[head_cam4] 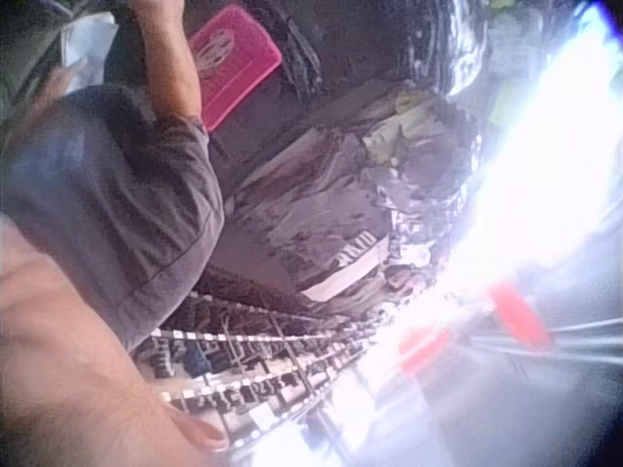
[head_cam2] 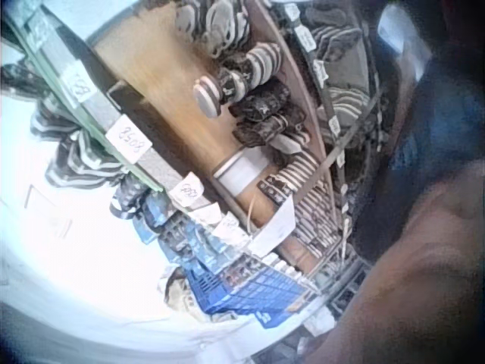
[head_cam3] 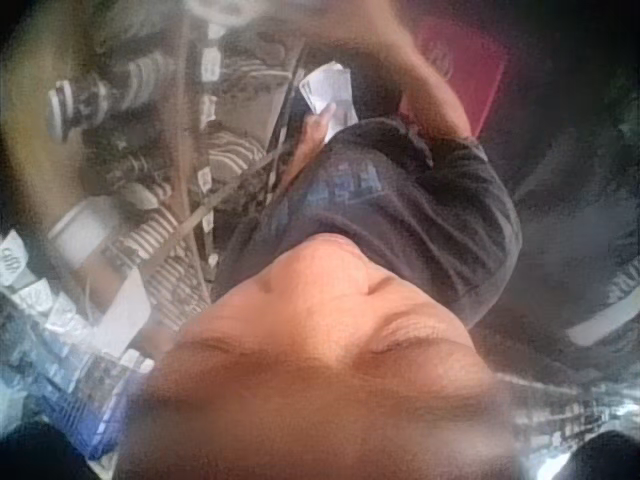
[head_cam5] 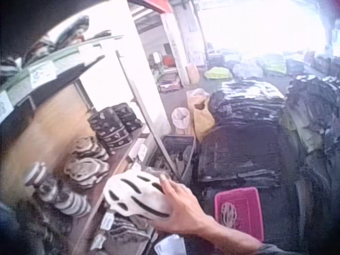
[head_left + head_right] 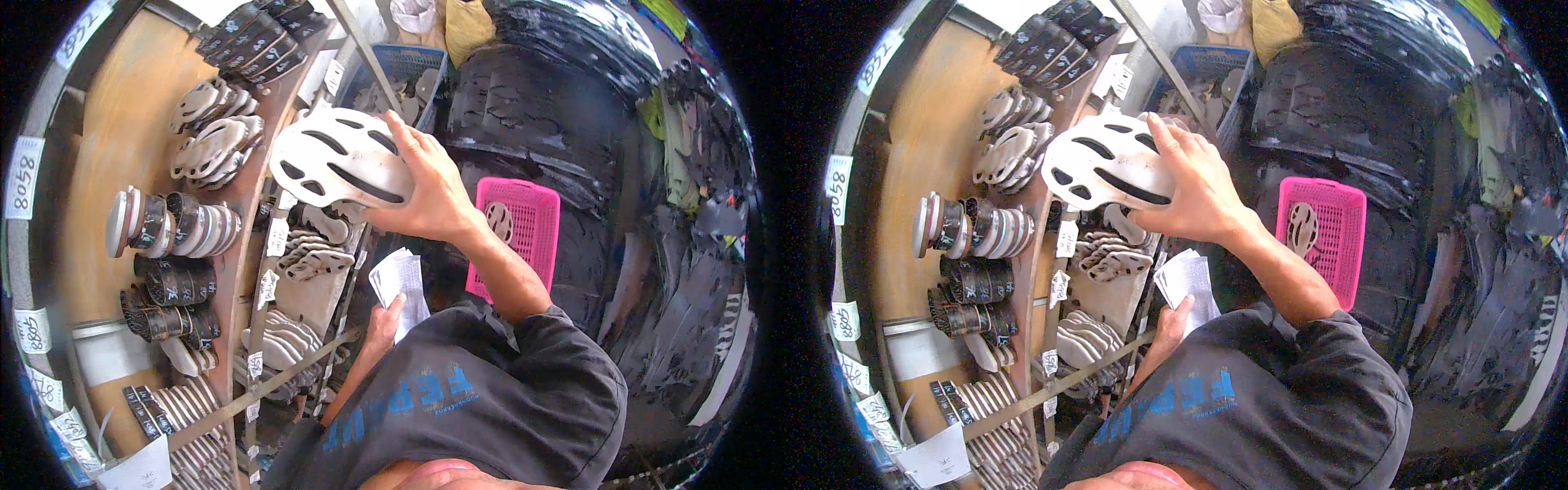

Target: The person picks individual slippers from a shelf, briefly turns them over to view the sole, and places them into a pink basket. The person repeats this process for several slippers while holding a paper list in the other hand.

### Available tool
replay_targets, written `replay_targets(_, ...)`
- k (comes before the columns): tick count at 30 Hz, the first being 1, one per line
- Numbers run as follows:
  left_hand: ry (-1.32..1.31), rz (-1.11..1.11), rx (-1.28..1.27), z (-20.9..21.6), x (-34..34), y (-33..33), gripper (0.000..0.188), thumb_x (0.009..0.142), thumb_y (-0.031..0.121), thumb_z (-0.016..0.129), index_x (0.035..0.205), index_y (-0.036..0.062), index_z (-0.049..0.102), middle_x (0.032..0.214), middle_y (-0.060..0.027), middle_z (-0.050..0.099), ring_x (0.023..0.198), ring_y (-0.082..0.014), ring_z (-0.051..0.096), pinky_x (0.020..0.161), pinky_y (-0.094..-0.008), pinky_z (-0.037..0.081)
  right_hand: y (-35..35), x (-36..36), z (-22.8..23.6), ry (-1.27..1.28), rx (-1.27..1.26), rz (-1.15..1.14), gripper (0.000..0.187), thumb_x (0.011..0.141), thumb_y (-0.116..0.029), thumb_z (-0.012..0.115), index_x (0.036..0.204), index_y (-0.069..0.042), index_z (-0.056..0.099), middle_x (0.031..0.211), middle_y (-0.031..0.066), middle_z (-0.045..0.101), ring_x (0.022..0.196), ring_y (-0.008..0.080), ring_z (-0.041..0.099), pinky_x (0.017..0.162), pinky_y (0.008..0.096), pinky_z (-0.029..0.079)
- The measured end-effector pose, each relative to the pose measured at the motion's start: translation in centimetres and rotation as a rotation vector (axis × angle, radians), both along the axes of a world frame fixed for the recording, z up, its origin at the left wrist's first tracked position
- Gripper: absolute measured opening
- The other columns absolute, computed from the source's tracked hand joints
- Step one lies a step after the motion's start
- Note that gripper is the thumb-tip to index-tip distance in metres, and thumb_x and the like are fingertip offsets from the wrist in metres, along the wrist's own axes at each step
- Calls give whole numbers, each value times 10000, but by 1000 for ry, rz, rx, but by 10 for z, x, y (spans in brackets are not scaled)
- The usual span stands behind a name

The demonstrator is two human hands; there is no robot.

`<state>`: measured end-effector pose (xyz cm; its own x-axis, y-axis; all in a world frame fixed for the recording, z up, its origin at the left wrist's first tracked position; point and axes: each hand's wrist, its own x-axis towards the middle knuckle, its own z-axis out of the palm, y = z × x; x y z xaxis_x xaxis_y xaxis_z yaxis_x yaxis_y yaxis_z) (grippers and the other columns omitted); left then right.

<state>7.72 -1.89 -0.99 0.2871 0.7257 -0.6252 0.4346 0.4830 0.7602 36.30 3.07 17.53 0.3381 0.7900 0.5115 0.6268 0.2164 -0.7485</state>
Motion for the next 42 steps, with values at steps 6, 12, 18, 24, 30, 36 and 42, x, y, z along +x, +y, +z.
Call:
replay_targets(6, 17, -45, 34, 16, 9, -21, 346, 1009, 237, 681, 1209, -45, 695, 1121, -55, 710, 992, -141, 630, 888, -327, 493, -28, 1, -16, 81, 10, 23, 1164, 607, -322, 879, 1569, 39, 330, 1413, 307, 521, 1293, 444, 521, 1121, 479, 398)
replay_targets(12, -14, -9, 61, 9, 6, -33, 339, 1007, 237, 683, 1198, -43, 699, 1120, -48, 710, 996, -132, 630, 888, -319, 494, -42, 5, -21, 77, 28, 51, 1125, 661, -384, 850, 1560, 38, 321, 1436, 303, 495, 1318, 451, 488, 1132, 494, 365)
replay_targets(18, -56, 22, 74, 4, 11, -37, 357, 1006, 239, 684, 1203, -58, 693, 1131, -61, 711, 1002, -141, 635, 896, -323, 496, -45, 9, -23, 42, 63, 37, 1121, 649, -382, 855, 1563, 10, 338, 1431, 292, 498, 1295, 444, 502, 1120, 500, 377)
replay_targets(24, -83, 33, 27, 7, 16, -36, 395, 1018, 221, 656, 1282, -73, 639, 1209, -83, 684, 1092, -171, 614, 989, -343, 466, -44, 12, -26, 43, 24, 42, 1158, 619, -321, 880, 1580, 9, 324, 1458, 293, 494, 1320, 445, 501, 1129, 510, 382)
replay_targets(30, -47, 31, -7, 1, 10, -30, 376, 1011, 212, 667, 1263, -68, 650, 1184, -72, 684, 1067, -163, 613, 966, -339, 471, -40, 8, -25, 9, 35, 17, 1113, 644, -380, 857, 1561, -5, 350, 1421, 279, 506, 1288, 439, 508, 1113, 504, 381)
replay_targets(36, -58, 75, 2, -5, 5, -24, 391, 996, 248, 691, 1218, -73, 675, 1124, -76, 705, 1010, -161, 631, 921, -337, 488, -31, 1, -27, 16, -5, 14, 1102, 642, -376, 860, 1546, 15, 365, 1429, 291, 506, 1312, 454, 496, 1131, 498, 375)
replay_targets(42, -34, 92, 25, -6, 1, -17, 387, 982, 231, 697, 1223, -70, 673, 1137, -87, 710, 1018, -183, 646, 933, -349, 493, -7, -8, -54, 1083, -26, 543, 1097, 764, -358, 876, 1594, 55, 290, 1506, 217, 513, 1311, 247, 548, 1110, 381, 423)
